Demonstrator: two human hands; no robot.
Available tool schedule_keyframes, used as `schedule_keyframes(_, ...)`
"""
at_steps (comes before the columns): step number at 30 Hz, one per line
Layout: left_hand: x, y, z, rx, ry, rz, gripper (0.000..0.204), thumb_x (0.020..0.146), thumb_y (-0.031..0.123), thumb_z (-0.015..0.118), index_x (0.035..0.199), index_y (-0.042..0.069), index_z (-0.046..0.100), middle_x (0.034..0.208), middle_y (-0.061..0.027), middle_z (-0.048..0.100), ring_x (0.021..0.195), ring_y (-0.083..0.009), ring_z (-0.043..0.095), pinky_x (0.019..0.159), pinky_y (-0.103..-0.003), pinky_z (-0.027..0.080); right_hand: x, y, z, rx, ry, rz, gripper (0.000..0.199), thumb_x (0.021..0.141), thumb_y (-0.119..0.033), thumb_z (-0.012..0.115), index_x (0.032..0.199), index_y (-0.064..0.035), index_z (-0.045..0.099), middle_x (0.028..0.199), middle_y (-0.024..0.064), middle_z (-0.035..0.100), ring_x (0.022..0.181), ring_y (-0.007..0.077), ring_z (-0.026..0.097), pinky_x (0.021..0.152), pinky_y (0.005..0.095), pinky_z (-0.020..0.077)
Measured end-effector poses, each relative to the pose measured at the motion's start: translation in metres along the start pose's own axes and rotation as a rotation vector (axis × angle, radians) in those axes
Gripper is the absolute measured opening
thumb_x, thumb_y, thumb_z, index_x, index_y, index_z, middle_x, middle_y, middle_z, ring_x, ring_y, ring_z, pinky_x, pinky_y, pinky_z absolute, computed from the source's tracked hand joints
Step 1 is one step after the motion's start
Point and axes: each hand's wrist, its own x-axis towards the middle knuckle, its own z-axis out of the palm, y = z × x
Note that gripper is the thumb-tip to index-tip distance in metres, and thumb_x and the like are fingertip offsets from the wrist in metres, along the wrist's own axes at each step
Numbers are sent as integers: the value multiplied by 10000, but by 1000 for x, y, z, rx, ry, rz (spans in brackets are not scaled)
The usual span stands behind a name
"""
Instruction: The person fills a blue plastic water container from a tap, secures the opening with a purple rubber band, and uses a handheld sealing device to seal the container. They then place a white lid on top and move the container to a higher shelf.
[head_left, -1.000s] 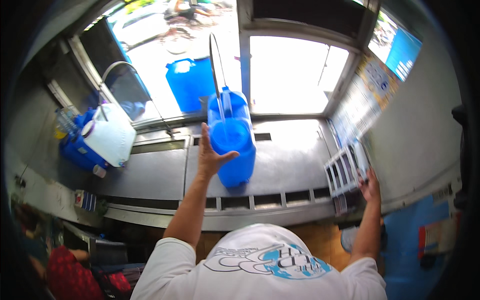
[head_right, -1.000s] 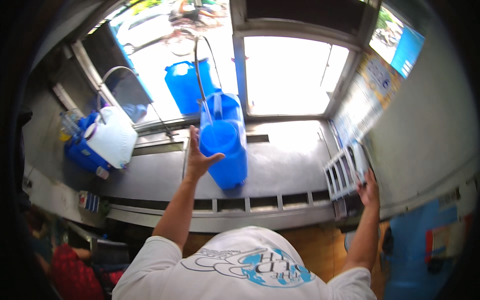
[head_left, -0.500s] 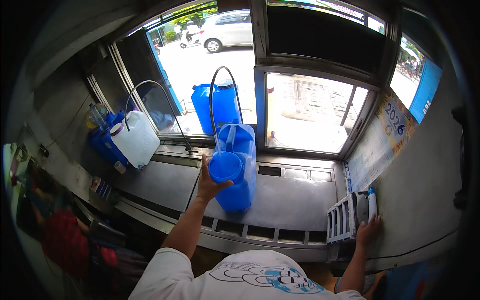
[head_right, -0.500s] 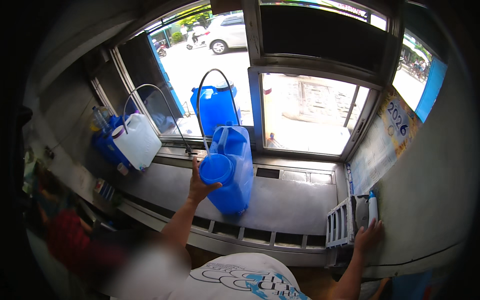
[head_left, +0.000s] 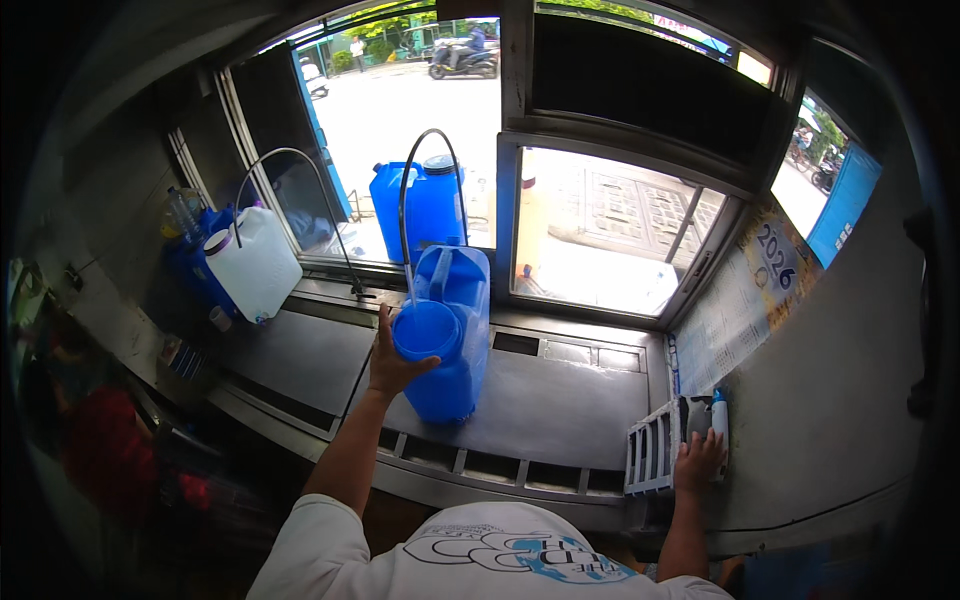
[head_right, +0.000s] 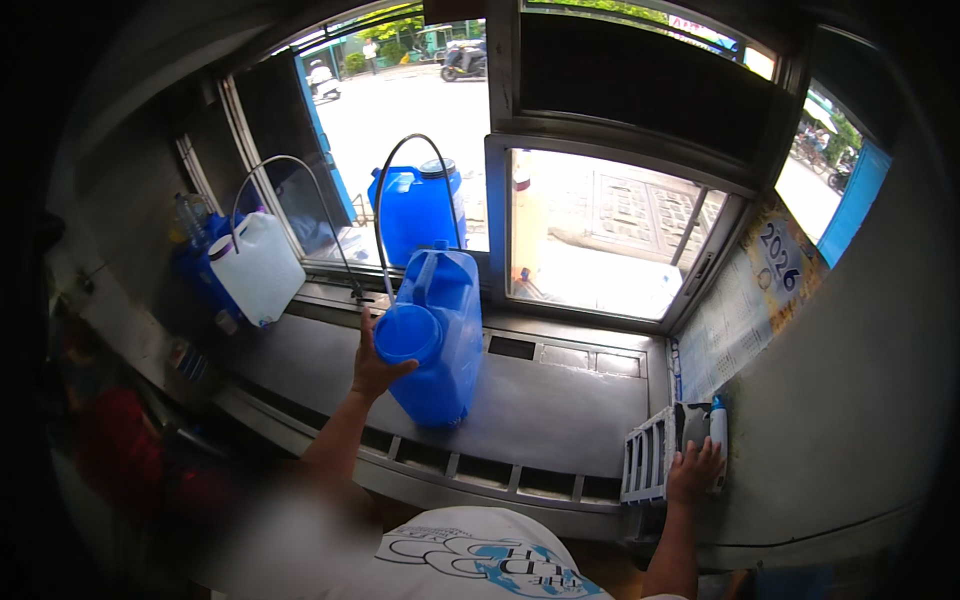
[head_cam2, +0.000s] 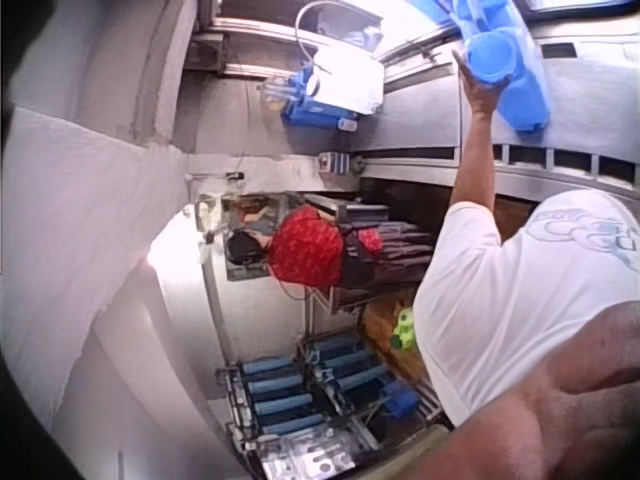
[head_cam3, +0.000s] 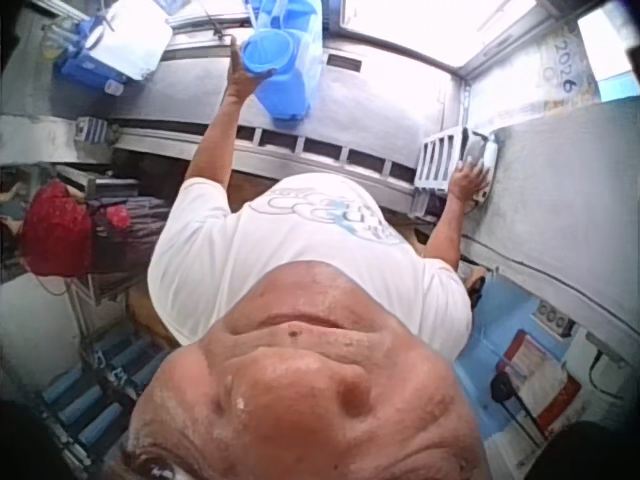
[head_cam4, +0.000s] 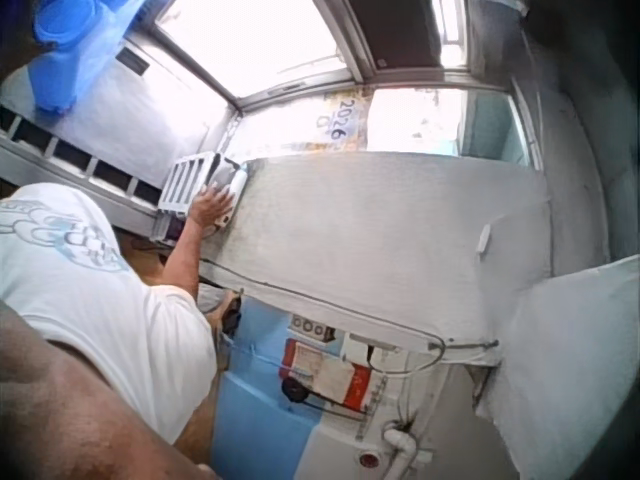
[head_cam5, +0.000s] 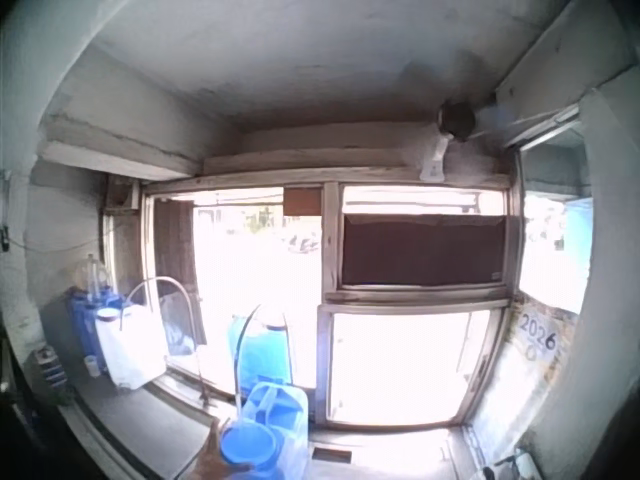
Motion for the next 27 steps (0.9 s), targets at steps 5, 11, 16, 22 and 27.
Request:
schedule_keyframes(5, 11, 13, 13, 120, -36, 20, 1368, 574, 509, 895, 1535, 96, 14, 1378, -291, 435, 1217, -426, 517, 1010, -478, 452, -18, 0, -9, 107, -168, -28, 563, 783, -296, 732, 1254, -77, 514, 1418, 207, 417, 1365, 393, 341, 1122, 586, 245)
schedule_keyframes(11, 3, -3, -14, -54, -44, 27, 1378, 568, 567, 876, 1544, 100, 22, 1408, -279, 420, 1244, -410, 502, 1023, -473, 442, -17, -23, 25, 176, -137, -51, 683, 784, -394, 735, 1328, -107, 437, 1396, 184, 408, 1342, 381, 343, 1080, 560, 289)
schedule_keyframes(16, 12, 31, -11, -59, -149, 10, 1383, 578, 552, 879, 1545, 110, -6, 1420, -282, 409, 1274, -402, 483, 1034, -470, 436, -14, -11, 5, 137, -173, 8, 613, 768, -353, 748, 1264, -122, 474, 1329, 161, 451, 1267, 363, 415, 1038, 515, 348)
schedule_keyframes(22, 5, 16, 6, -97, -32, 63, 1382, 582, 544, 882, 1546, 109, -8, 1417, -285, 410, 1271, -401, 487, 1029, -479, 439, -12, -8, 16, 187, -8, 22, 532, 733, -283, 754, 1181, -125, 513, 1224, 142, 504, 1166, 354, 485, 983, 500, 390)
schedule_keyframes(27, 1, 11, 5, -122, 28, 59, 1401, 573, 547, 889, 1540, 78, -9, 1395, -268, 440, 1252, -370, 506, 1019, -464, 445, -8, -20, 16, 216, 36, -28, 438, 741, -209, 735, 1117, -130, 525, 1175, 139, 519, 1121, 351, 507, 936, 512, 406)
